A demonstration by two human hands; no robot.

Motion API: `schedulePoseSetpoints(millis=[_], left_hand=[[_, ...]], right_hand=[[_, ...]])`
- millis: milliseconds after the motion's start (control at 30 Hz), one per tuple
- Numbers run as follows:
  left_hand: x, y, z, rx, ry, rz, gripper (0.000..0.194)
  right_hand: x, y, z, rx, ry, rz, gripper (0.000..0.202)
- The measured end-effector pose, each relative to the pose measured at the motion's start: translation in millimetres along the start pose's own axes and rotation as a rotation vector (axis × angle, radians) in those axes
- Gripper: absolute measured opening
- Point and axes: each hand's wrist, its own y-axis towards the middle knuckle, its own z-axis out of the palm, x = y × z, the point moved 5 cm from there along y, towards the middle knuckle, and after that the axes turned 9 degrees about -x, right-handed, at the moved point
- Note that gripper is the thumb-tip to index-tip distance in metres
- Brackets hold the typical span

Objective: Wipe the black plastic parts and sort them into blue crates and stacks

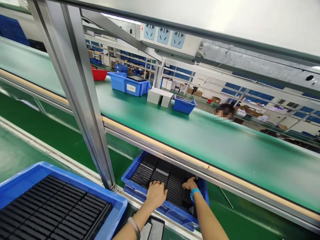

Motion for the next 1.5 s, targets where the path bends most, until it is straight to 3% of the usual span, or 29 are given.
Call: schedulePoseSetpoints(millis=[200, 267, 367, 433, 500, 600, 767, 933, 1033, 1167, 1333, 1400, 1500], left_hand=[[-4, 2, -4.0, 0.126, -0.066, 0.065, 0.035], [-15, 9, 0.3, 0.265, -0.149, 0.181, 0.037], [-36, 20, 15.1, 0.567, -0.255, 0.353, 0.031], [-45, 27, 25.9, 0.735, -0.262, 0.382, 0.026], [-48, 33, 31.9, 0.796, -0.260, 0.370, 0.024], [-46, 36, 27.3, 0.719, -0.304, 0.356, 0.024], [-29, 30, -5.8, 0.363, -0.439, 0.288, 0.028], [0, 18, -32.3, 0.065, -0.568, 0.014, 0.032], [23, 1, -38.2, -0.045, -0.720, -0.180, 0.041], [48, -42, -32.3, -0.066, -0.987, -0.340, 0.062], [85, -120, -14.4, -0.097, -1.152, -0.540, 0.079], [97, -148, -4.2, -0.123, -1.096, -0.596, 0.073], [103, -171, 10.1, -0.094, -0.769, -0.509, 0.060]], right_hand=[[0, -20, -11, -0.005, -0.039, 0.153, 0.037], [1, -25, -12, -0.035, -0.041, 0.163, 0.037], [2, -29, -9, -0.083, -0.044, 0.174, 0.038], [2, -30, -6, -0.108, -0.044, 0.168, 0.038], [1, -30, -4, -0.121, -0.044, 0.140, 0.038], [-2, -29, -5, -0.117, -0.044, 0.094, 0.036], [-8, -27, -7, -0.104, -0.052, 0.114, 0.036], [-6, -21, 0, -0.097, -0.055, 0.172, 0.038], [-6, -19, 0, -0.118, -0.044, 0.125, 0.037], [-11, -25, -7, -0.172, -0.043, 0.088, 0.037], [-16, -45, -21, -0.283, -0.051, 0.095, 0.042], [-15, -53, -24, -0.316, -0.050, 0.092, 0.044], [-12, -58, -24, -0.315, -0.042, 0.086, 0.045]])
